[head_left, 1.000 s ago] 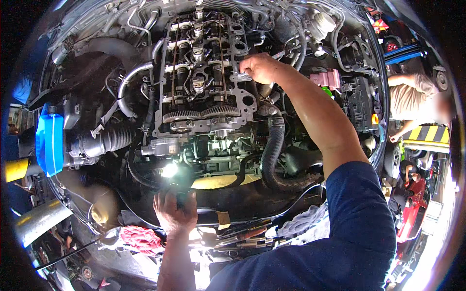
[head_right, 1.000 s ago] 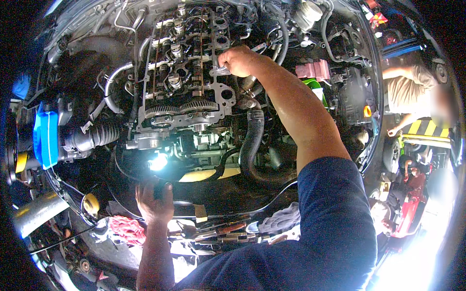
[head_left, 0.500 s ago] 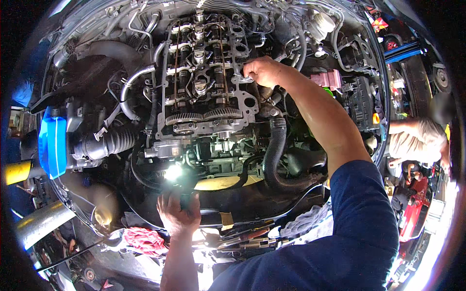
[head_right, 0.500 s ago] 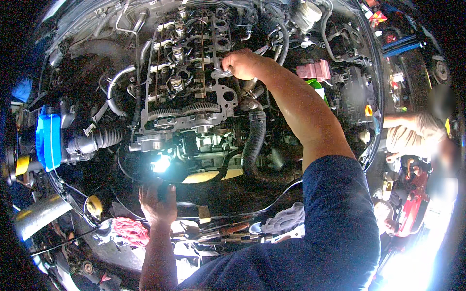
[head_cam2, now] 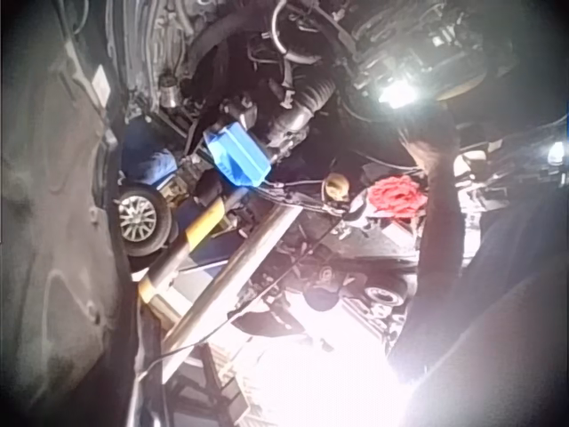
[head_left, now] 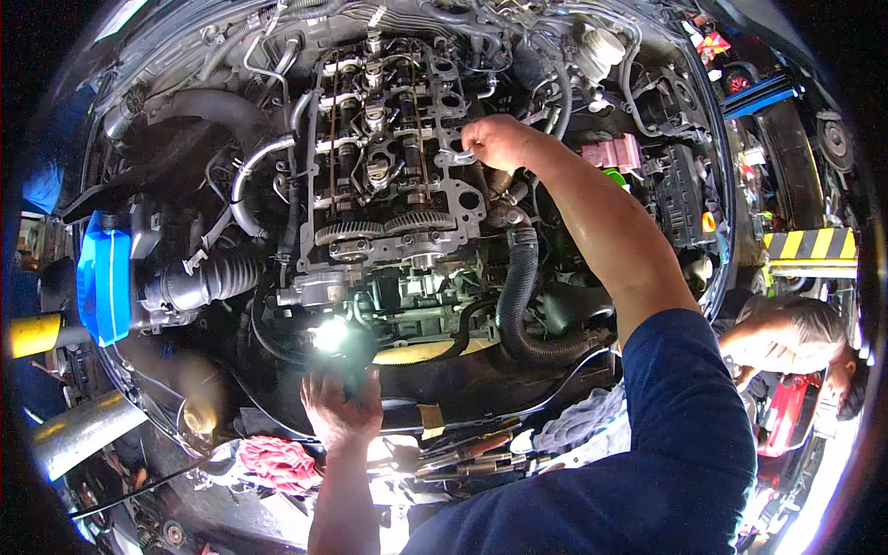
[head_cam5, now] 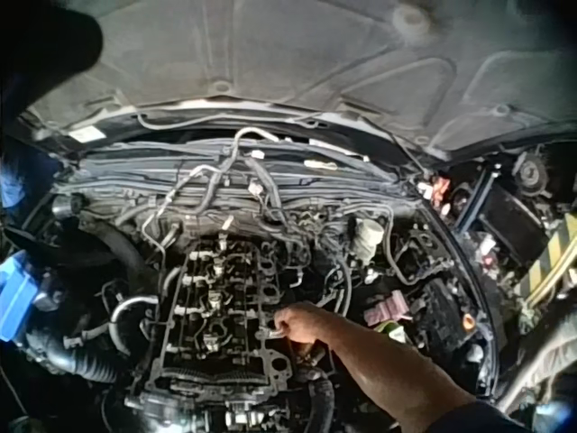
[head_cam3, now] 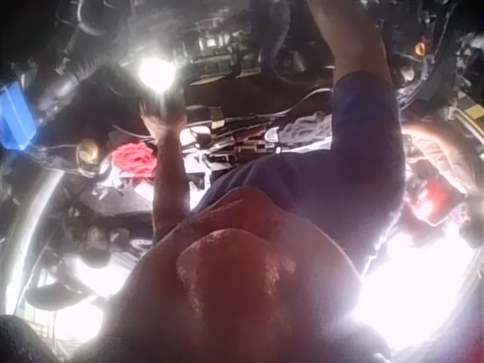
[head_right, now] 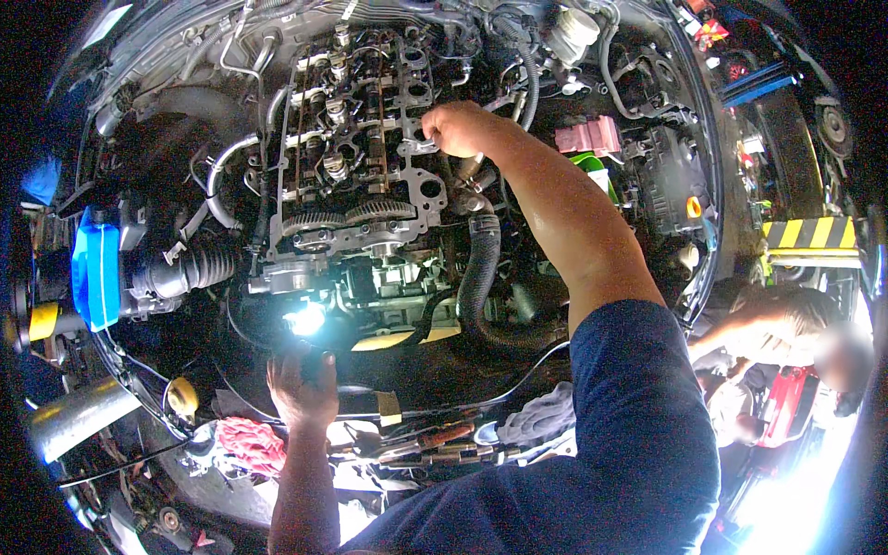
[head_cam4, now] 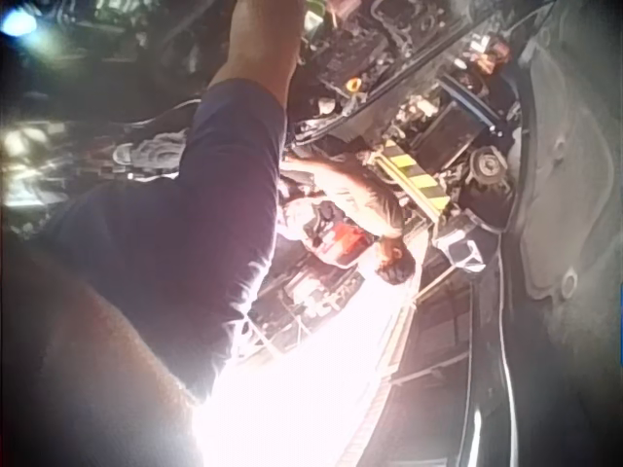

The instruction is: Inspecting and cleaning the cylinder head and valve train of an automotive engine.

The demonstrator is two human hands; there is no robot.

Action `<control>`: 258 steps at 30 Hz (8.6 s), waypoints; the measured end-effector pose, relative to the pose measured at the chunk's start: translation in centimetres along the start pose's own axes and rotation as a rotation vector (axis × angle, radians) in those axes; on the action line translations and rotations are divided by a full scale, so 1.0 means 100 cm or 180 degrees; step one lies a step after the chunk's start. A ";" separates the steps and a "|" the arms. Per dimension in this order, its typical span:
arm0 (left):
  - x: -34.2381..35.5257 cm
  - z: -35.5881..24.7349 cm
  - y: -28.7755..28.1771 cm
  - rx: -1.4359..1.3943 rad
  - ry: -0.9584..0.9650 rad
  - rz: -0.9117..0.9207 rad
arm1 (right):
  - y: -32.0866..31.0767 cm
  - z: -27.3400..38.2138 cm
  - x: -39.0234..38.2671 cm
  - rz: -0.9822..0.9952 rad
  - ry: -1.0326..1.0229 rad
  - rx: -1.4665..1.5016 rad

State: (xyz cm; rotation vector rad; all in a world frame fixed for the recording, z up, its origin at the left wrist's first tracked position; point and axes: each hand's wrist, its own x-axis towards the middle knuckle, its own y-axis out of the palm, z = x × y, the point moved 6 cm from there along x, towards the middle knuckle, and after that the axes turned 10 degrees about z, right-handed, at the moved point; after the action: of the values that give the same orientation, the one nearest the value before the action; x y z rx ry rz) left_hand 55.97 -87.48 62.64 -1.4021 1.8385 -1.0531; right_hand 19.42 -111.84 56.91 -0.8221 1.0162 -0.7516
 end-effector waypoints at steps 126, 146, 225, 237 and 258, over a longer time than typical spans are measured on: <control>0.000 0.001 0.005 -0.0054 -0.0167 0.0150 | -0.003 0.004 0.011 0.0219 0.0066 0.0171; -0.011 0.022 0.019 0.0154 -0.0664 0.0264 | 0.006 -0.002 0.017 0.0137 -0.0094 -0.0100; 0.002 0.000 0.004 0.0142 -0.0244 0.0258 | -0.003 0.001 0.025 0.0304 -0.0263 0.0745; 0.001 0.002 0.004 0.0272 -0.0044 -0.0017 | -0.007 -0.006 0.032 0.0303 0.0084 0.0679; 0.002 0.003 0.004 0.0139 -0.0054 -0.0025 | 0.002 0.007 0.014 0.0282 -0.0394 0.0069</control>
State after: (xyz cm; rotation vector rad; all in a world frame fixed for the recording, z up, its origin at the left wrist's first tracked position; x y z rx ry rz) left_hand 56.01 -87.70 62.16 -1.3897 1.7886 -1.0756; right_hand 20.61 -112.76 56.38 -0.7900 0.9262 -0.6275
